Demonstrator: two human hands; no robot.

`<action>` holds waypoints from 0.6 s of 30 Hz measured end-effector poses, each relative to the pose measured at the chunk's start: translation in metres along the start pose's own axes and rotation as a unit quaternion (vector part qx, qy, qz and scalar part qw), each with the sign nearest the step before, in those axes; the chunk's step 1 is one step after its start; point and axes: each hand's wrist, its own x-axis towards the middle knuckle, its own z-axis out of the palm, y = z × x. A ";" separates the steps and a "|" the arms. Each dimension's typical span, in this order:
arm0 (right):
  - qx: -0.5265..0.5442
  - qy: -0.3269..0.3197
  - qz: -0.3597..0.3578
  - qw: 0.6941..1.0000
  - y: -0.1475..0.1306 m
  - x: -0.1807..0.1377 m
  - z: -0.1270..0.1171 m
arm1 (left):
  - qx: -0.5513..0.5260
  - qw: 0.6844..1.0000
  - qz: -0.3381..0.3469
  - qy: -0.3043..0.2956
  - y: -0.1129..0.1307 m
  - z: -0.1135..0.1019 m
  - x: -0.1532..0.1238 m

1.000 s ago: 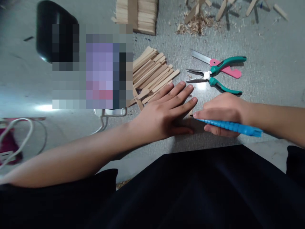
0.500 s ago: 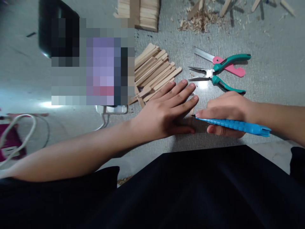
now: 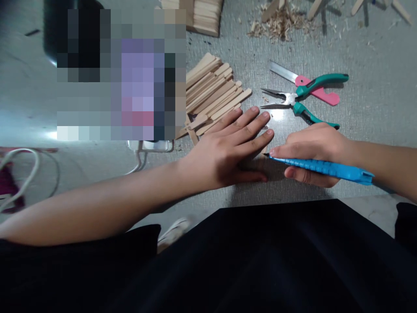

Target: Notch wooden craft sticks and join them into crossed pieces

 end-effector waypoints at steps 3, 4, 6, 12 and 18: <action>0.000 0.009 -0.012 1.000 0.001 -0.001 0.001 | 0.004 1.000 -0.006 -0.004 0.001 0.000 0.000; -0.004 0.008 -0.015 1.000 0.001 -0.001 0.001 | 0.005 1.000 -0.008 -0.008 0.001 -0.001 0.000; -0.019 0.000 -0.022 1.000 0.000 -0.002 0.000 | 0.004 1.000 -0.007 -0.012 0.001 -0.002 0.000; -0.030 -0.001 -0.019 0.999 -0.001 -0.001 -0.001 | -0.013 1.000 -0.001 0.007 0.000 0.001 0.003; -0.012 0.005 -0.023 1.000 0.002 0.001 0.000 | -0.151 0.966 -0.010 0.211 0.001 -0.001 -0.006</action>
